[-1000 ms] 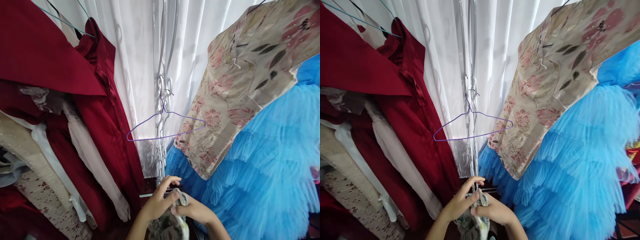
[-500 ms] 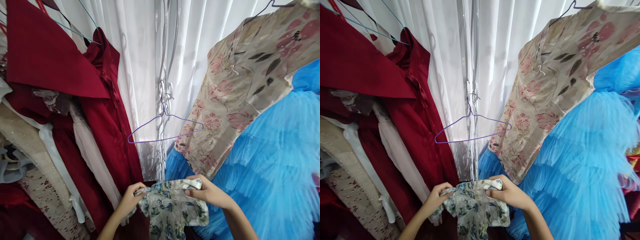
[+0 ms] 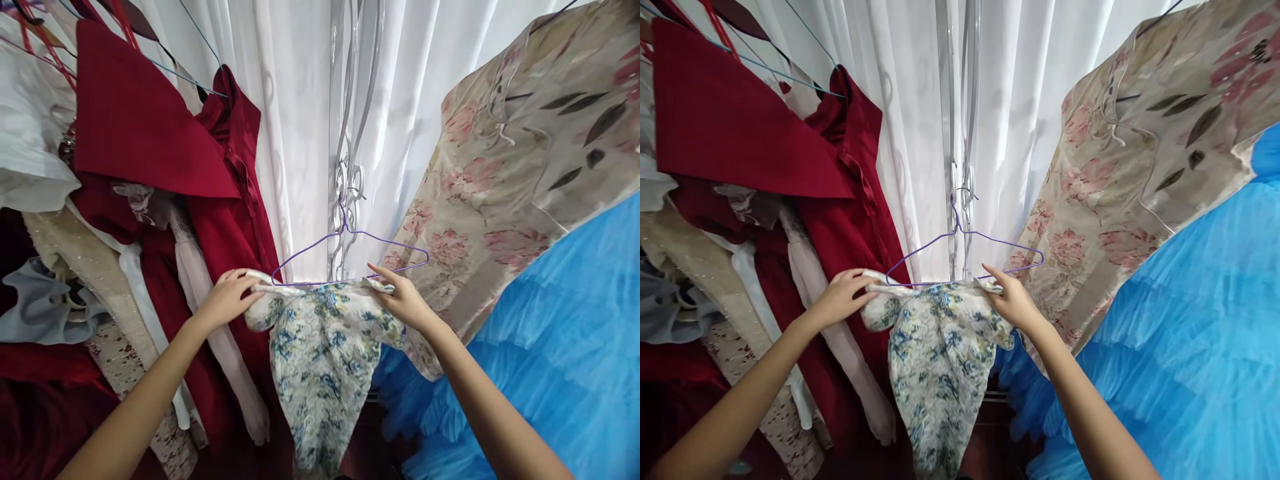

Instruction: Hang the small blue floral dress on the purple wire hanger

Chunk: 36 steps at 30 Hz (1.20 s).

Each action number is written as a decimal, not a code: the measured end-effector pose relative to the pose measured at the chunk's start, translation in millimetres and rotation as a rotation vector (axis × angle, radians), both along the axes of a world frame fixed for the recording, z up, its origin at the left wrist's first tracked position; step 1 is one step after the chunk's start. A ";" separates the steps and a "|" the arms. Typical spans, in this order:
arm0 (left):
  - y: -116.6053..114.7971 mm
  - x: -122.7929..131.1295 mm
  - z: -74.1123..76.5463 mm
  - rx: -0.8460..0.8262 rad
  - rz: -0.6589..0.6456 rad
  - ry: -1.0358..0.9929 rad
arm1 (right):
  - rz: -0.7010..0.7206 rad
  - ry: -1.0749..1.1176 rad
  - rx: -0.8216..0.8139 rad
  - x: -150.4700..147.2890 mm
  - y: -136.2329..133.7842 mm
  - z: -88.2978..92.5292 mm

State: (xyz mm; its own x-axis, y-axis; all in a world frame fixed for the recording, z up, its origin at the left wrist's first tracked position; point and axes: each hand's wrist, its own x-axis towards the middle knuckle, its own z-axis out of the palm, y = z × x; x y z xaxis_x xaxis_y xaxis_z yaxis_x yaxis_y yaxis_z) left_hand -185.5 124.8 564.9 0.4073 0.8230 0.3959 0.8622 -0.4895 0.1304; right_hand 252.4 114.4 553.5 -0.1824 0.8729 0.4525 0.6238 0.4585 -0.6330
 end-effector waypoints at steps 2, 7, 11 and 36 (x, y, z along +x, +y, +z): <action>8.4 13.0 19.6 0.062 -0.008 -0.096 | -0.045 -0.073 0.041 -1.6 11.7 0.4; 12.2 73.0 44.8 0.020 -0.186 -0.432 | 0.016 -0.163 0.019 -13.5 7.8 -1.8; 17.0 102.9 48.9 0.120 -0.170 -0.648 | 0.000 -0.005 0.110 -6.6 -9.6 -2.0; 58.6 52.6 19.4 -0.082 -0.139 -0.822 | 0.203 0.362 -0.341 69.2 16.6 49.4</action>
State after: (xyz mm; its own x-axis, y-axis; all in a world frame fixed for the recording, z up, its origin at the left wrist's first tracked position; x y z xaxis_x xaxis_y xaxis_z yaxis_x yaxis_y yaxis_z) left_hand -132.8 183.4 584.3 0.1151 0.8257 0.5523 0.4094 -0.5460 0.7309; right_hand 321.6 131.0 602.9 -0.2473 0.9448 0.2149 0.2581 0.2781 -0.9252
